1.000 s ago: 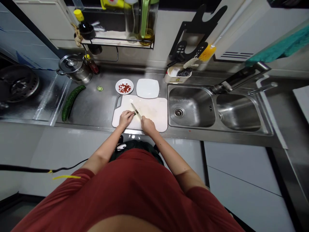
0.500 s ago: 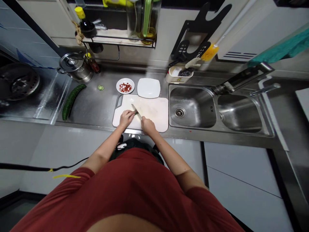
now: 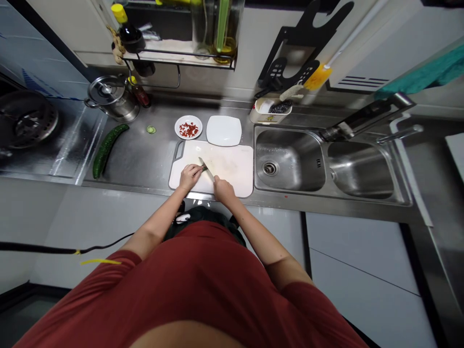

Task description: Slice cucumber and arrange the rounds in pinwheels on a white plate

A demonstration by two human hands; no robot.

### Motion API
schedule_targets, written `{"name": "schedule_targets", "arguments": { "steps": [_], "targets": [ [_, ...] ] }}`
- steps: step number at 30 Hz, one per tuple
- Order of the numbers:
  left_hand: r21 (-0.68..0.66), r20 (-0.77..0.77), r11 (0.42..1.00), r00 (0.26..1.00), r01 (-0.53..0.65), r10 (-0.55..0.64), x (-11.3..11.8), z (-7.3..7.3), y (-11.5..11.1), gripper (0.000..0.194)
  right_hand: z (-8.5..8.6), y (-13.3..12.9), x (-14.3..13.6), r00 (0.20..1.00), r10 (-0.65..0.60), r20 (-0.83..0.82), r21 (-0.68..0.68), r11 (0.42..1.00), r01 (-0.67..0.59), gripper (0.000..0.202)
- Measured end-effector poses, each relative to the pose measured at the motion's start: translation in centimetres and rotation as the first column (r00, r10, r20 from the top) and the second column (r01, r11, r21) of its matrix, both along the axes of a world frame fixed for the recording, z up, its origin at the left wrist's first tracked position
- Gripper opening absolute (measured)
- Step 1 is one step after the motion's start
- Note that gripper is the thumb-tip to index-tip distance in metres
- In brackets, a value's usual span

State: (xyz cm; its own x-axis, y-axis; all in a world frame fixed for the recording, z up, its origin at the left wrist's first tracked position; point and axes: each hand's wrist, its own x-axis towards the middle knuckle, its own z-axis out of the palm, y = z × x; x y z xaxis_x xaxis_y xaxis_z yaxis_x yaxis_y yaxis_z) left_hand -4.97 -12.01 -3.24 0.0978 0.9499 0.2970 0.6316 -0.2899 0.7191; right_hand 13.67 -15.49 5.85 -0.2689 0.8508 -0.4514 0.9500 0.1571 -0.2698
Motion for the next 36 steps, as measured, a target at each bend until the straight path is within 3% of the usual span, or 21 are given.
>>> {"name": "schedule_targets", "arguments": {
  "steps": [14, 36],
  "targets": [
    [0.110, -0.152, 0.994, 0.988, 0.023, -0.006, -0.1, -0.3, 0.0, 0.023, 0.1, -0.2, 0.7, 0.997, 0.062, 0.044, -0.020, 0.998, -0.061, 0.023],
    [0.114, -0.148, 0.993, 0.989, 0.028, -0.011, 0.0, -0.2, 0.1, 0.023, -0.9, 2.9, -1.4, 0.997, 0.074, -0.014, 0.027, 0.997, -0.074, 0.025]
  ]
}}
